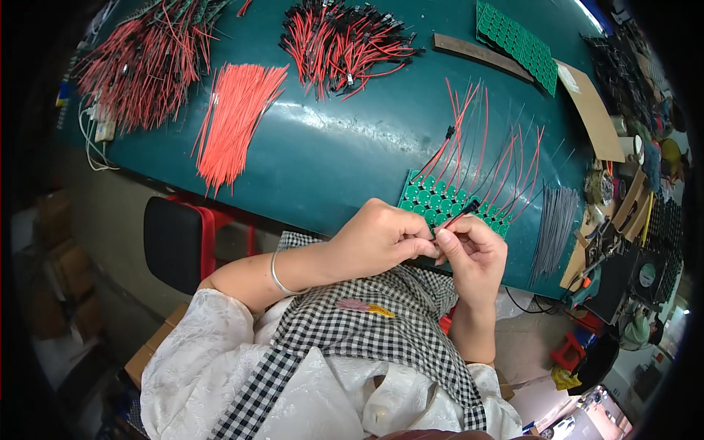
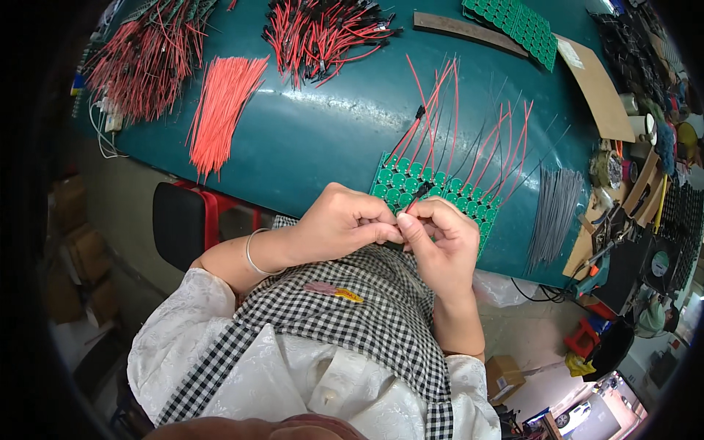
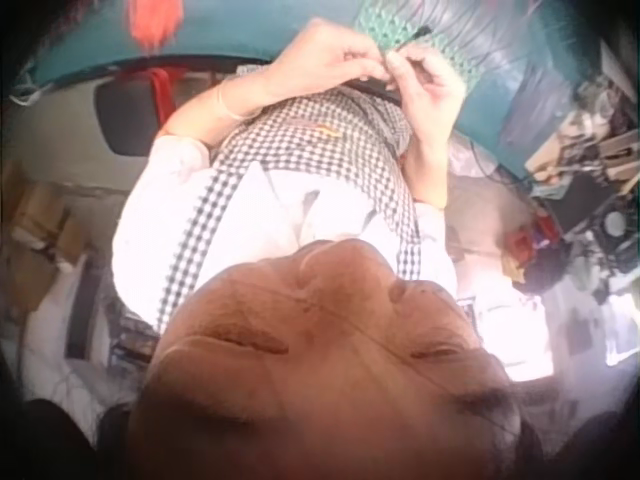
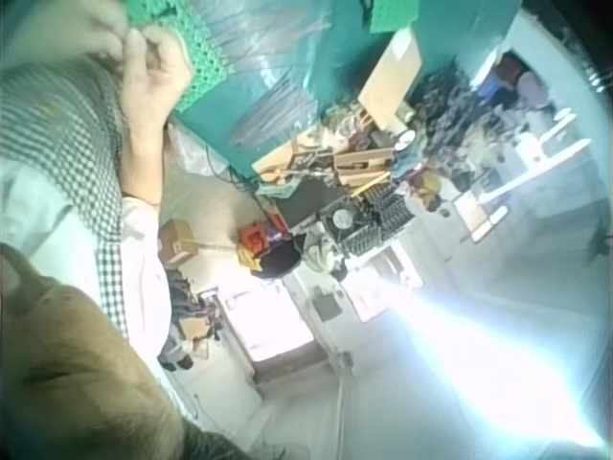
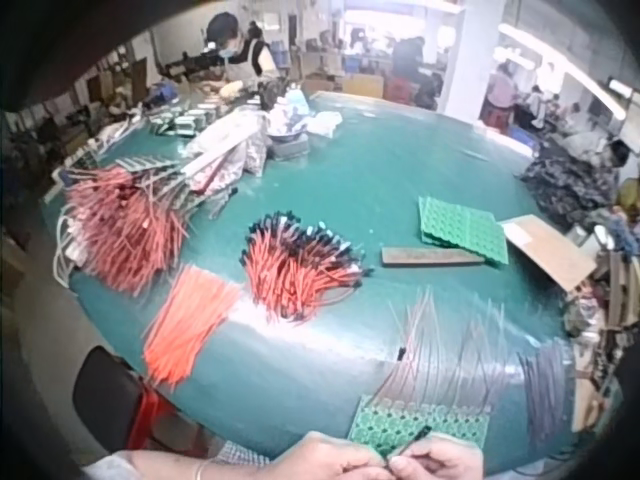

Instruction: Insert red and black electrical wires into a grid array of green electronic circuit boards.

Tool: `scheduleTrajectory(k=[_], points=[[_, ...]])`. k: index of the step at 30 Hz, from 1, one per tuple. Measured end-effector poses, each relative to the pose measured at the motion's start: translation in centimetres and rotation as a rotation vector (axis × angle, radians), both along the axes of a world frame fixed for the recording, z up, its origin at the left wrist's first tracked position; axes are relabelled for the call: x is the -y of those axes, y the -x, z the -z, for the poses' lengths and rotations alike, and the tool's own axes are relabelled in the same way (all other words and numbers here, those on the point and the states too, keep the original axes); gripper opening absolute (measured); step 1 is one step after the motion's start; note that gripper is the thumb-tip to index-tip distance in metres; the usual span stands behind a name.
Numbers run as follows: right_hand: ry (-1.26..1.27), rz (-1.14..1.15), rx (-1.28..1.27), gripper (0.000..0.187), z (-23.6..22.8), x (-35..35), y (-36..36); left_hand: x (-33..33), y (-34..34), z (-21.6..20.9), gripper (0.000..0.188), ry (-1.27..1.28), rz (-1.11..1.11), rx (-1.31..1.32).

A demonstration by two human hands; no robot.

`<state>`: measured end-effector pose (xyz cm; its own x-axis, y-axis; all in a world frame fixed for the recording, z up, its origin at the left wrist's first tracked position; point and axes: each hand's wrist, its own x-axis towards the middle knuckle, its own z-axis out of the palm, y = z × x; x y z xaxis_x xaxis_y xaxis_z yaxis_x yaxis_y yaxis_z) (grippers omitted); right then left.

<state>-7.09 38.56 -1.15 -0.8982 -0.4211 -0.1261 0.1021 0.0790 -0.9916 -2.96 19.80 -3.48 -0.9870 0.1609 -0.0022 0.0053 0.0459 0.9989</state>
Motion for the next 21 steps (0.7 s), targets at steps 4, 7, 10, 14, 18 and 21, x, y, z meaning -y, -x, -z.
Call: scheduleTrajectory(k=[4, 7, 10, 14, 18, 21], points=[[-0.005, 0.152, 0.115, 0.005, 0.4, -0.4, -0.1, 1.3, 1.8, -0.5, 0.011, 0.317, 0.04, -0.191], [-0.151, 0.316, -0.105, 0.006, 1.9, -1.2, 0.4, 4.4, 6.3, -0.3, 0.016, 0.682, -0.25, -0.44], [-0.342, 0.238, -0.231, 0.007, 3.2, -1.9, 0.3, 7.6, 12.1, 0.3, 0.025, 1.14, -0.523, -0.597], [-0.409, 0.229, -0.184, 0.008, 3.5, -2.3, 0.4, 8.8, 15.7, 2.3, 0.026, 1.488, -0.502, -0.529], [-0.482, 0.176, -0.151, 0.011, 2.8, -1.9, 1.2, 8.8, 15.1, 2.6, 0.023, 1.547, -0.418, -0.468], [-0.404, 0.239, -0.157, 0.012, 2.5, -0.9, 1.5, 8.2, 12.2, 1.5, 0.019, 1.507, -0.308, -0.39]])
